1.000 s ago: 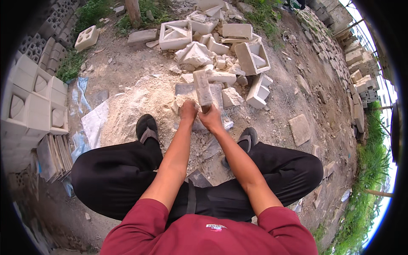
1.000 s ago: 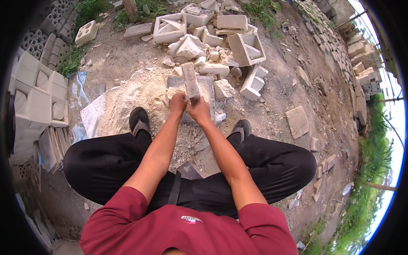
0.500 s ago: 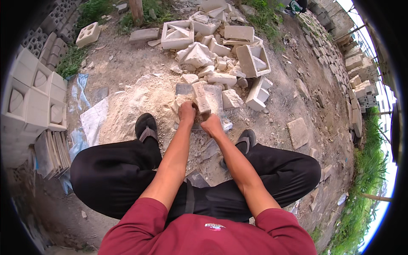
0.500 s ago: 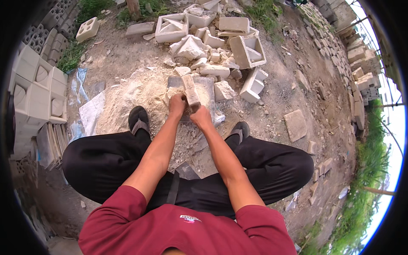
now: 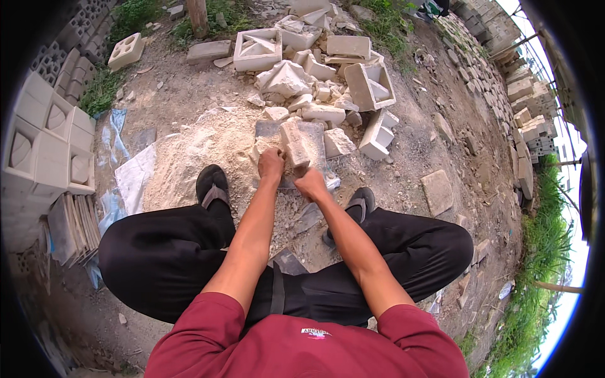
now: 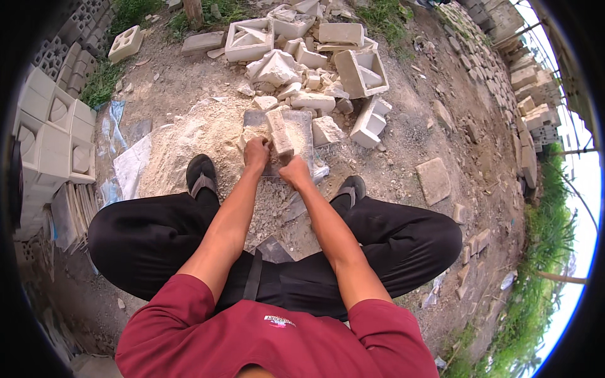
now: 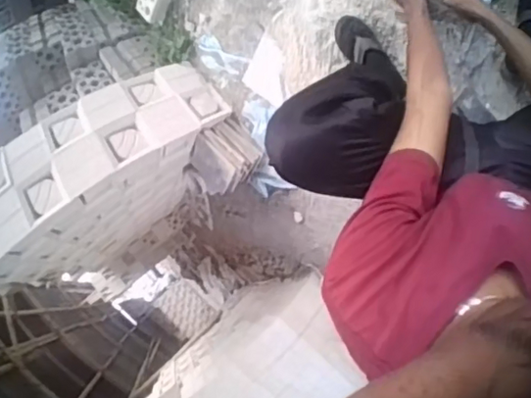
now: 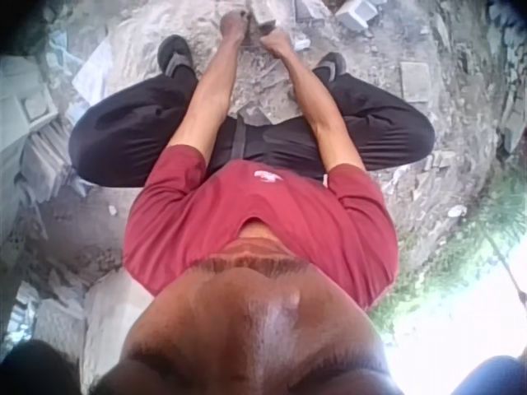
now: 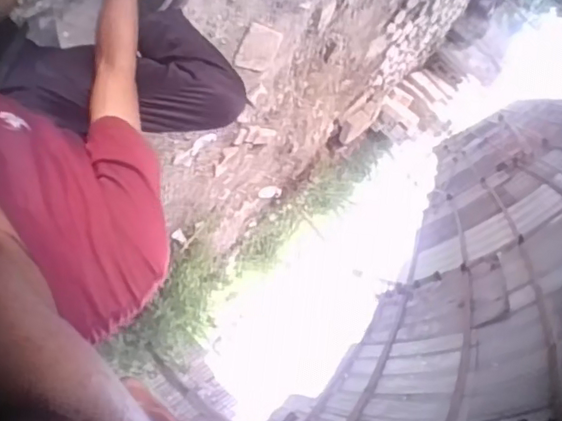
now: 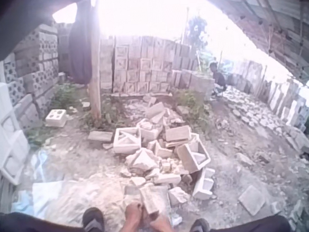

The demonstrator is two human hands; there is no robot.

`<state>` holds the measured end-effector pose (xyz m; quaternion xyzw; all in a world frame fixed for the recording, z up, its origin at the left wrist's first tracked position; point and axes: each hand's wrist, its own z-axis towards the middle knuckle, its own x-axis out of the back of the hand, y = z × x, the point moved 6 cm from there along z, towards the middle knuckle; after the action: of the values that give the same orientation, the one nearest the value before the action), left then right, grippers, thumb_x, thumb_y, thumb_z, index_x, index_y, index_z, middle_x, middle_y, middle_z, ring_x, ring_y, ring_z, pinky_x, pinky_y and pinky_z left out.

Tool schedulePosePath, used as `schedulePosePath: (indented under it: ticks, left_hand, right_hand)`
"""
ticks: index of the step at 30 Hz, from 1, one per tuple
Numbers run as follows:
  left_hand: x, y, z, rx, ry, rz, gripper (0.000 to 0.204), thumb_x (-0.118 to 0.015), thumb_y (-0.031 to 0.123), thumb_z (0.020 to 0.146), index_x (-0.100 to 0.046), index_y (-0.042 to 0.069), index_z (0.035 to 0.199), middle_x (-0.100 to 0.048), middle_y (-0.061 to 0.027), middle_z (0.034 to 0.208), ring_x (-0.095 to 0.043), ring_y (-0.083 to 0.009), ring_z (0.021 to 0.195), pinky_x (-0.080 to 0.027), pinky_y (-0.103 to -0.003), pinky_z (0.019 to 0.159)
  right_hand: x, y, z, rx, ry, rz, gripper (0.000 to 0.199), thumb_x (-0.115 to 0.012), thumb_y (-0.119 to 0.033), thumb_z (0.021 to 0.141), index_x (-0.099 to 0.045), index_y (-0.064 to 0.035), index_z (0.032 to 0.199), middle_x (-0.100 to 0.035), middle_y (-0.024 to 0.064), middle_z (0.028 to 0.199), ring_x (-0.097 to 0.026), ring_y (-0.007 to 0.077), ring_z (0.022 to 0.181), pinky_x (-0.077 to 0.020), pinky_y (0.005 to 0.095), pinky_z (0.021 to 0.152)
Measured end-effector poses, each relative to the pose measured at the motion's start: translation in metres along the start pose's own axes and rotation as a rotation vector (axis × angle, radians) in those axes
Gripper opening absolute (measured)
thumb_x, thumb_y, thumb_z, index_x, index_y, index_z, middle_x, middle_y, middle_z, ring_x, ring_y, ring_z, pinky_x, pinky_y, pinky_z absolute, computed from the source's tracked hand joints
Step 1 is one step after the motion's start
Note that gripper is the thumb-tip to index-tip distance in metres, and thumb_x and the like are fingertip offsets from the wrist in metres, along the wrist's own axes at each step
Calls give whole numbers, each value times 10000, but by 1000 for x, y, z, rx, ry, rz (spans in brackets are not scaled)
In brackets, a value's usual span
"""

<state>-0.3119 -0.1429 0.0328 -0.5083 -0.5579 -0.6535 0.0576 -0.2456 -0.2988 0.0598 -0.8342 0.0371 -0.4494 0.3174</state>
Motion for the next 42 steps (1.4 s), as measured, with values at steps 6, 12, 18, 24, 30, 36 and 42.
schedulePosePath:
  ticks: [6, 12, 18, 24, 30, 36, 42]
  left_hand:
    - [17, 7, -4, 6, 103, -55, 173, -638, 210, 844, -738, 98, 931, -694, -176, 931, -673, -343, 856, -526, -424, 775]
    - [44, -17, 16, 219, 323, -607, 128, -703, 156, 811, -739, 49, 872, -711, -114, 811, -672, -232, 686, -525, -344, 659]
    - [61, -31, 29, 343, 410, -1131, 176, -700, 48, 837, -663, -67, 966, -667, -67, 752, -548, -93, 507, -455, -216, 464]
    - [52, -40, 31, 404, 388, -1330, 248, -721, 99, 844, -654, -31, 1044, -680, -54, 778, -530, -77, 499, -350, -198, 412]
    - [50, -52, 28, 444, 363, -1327, 246, -709, 109, 856, -659, -15, 1062, -666, -42, 770, -529, -80, 511, -343, -196, 410]
    - [39, -48, 32, 434, 304, -1315, 285, -703, 107, 859, -648, -23, 1107, -666, -33, 776, -545, -84, 531, -356, -197, 416]
    - [41, -41, 32, 330, 266, -1167, 263, -699, 105, 859, -670, -11, 1093, -691, -54, 824, -571, -88, 548, -424, -211, 469]
  right_hand:
    - [17, -17, 8, 32, 141, 233, 448, -683, -289, 677, -638, 111, 873, -675, 212, 739, -691, 323, 713, -547, 405, 695]
    - [-12, 2, -7, 82, 133, 159, 458, -701, -290, 666, -650, 97, 907, -677, 277, 870, -686, 353, 875, -538, 402, 736]
    - [8, -22, -11, 3, 103, 199, 424, -714, -284, 676, -659, 77, 891, -681, 229, 765, -698, 326, 769, -540, 391, 673]
    - [-27, -7, -33, 78, 72, 182, 431, -686, -265, 693, -656, 61, 972, -668, 292, 909, -663, 399, 924, -523, 433, 791]
    - [0, -41, -27, 49, 34, 192, 442, -699, -267, 674, -651, 78, 946, -683, 261, 864, -690, 364, 835, -539, 402, 717]
    - [-11, -31, -21, 138, 142, 179, 455, -704, -277, 697, -619, 98, 940, -670, 273, 824, -678, 398, 836, -534, 412, 714]
    - [14, -22, 4, -109, -130, 290, 327, -702, -227, 686, -638, 93, 685, -657, 175, 658, -662, 245, 559, -534, 358, 537]
